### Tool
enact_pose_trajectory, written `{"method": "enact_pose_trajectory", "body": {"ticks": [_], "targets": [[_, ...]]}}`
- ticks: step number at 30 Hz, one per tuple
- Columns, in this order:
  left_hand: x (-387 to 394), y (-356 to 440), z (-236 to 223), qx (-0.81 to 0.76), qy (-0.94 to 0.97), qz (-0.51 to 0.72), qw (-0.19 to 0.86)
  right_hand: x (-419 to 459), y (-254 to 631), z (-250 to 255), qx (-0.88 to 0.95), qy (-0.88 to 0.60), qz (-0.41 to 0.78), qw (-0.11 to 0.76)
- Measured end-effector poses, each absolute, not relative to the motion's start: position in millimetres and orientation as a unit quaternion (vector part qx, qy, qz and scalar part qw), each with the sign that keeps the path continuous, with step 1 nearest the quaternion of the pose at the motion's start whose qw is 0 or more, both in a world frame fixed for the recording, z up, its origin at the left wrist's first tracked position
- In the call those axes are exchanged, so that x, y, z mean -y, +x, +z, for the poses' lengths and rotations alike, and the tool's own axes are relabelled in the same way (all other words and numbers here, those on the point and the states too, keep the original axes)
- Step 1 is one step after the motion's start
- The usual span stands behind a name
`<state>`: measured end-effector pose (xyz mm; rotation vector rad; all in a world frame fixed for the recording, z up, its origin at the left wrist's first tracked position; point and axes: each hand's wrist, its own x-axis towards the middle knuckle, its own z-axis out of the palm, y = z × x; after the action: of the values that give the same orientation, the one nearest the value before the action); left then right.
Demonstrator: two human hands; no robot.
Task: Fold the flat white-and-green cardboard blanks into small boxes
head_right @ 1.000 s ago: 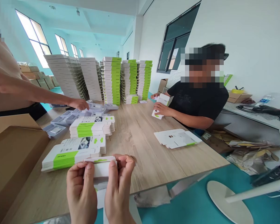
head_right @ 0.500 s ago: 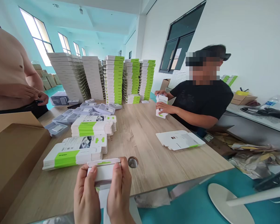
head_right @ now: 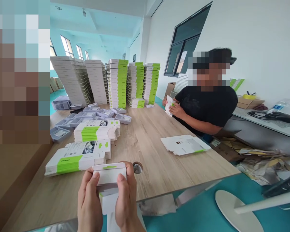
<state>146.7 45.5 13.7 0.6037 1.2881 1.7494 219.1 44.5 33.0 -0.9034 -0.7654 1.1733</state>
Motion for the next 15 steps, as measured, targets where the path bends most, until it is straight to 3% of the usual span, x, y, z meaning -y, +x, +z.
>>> {"method": "enact_pose_trajectory", "body": {"ticks": [15], "targets": [[-47,147,15,-0.529,0.334,0.654,0.425,-60,230,18,0.340,-0.504,0.397,0.687]]}}
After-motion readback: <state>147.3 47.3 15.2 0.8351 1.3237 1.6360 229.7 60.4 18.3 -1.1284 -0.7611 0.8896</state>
